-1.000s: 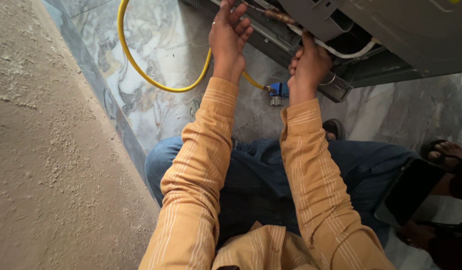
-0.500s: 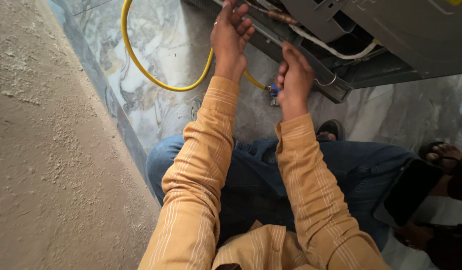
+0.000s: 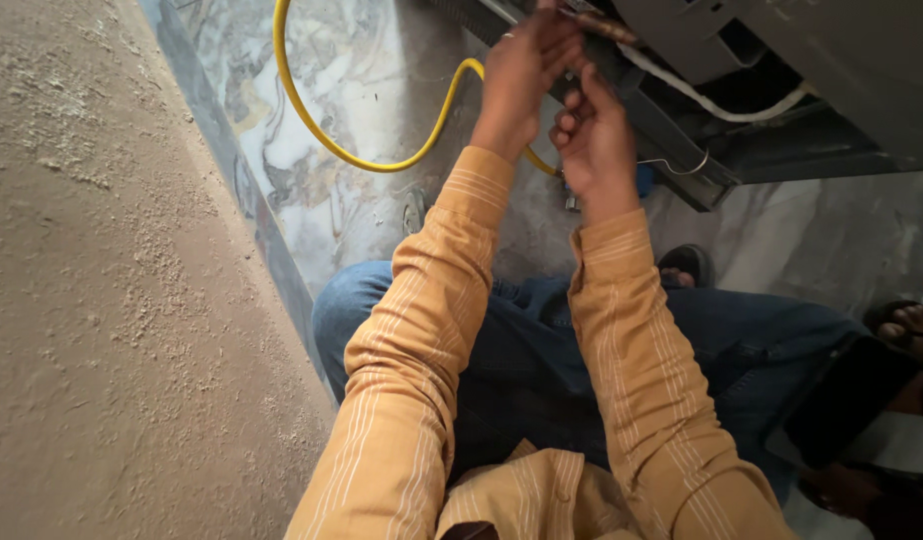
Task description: The person sits on the floor and connects a yellow hose from a blue pressure gauge to a valve on the bottom of an air conditioning unit. They manipulate the hose and gauge, adjusting the connection and observing the gauge throughout the process.
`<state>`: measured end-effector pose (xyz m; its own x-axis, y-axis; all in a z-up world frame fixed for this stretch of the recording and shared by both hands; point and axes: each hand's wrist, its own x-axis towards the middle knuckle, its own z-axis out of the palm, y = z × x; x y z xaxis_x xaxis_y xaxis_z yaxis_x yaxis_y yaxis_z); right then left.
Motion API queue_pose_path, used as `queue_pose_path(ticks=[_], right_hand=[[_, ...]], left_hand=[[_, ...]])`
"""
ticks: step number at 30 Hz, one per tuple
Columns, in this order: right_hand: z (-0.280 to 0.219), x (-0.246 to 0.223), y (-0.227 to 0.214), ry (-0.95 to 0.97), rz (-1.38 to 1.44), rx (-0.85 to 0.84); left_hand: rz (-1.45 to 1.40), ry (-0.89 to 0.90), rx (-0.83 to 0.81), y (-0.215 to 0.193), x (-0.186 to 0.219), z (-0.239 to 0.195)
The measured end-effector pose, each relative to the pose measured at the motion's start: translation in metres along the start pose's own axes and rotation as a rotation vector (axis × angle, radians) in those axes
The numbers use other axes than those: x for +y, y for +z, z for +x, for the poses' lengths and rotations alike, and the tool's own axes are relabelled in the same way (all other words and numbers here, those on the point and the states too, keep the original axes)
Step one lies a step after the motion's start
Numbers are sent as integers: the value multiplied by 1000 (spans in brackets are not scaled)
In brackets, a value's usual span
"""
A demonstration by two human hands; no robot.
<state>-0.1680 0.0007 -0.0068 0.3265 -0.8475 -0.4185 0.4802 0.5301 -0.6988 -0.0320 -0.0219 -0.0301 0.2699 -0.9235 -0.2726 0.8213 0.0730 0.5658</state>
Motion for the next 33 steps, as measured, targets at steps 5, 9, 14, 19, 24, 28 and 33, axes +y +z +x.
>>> queue_pose_path(ticks=[5,9,14,19,24,28,33], right_hand=[[-20,-5,1,-11,-85,56],[-41,-4,1,-30,-135,75],[-65,3,-7,-7,-169,76],[-95,21,-14,-4,-274,74],[-117,28,-4,77,-351,103],[-125,35,-6,115,-412,121],[-127,44,-12,141,-416,116]], left_hand=[[45,-26,-129,16,0,-17],[37,-21,-186,29,-6,-25],[46,1,-156,37,-10,-21],[-1,23,-109,38,-14,-25],[21,-1,-69,45,-9,-25],[16,-40,-113,41,-11,-22],[-13,-59,-156,39,-15,-19]])
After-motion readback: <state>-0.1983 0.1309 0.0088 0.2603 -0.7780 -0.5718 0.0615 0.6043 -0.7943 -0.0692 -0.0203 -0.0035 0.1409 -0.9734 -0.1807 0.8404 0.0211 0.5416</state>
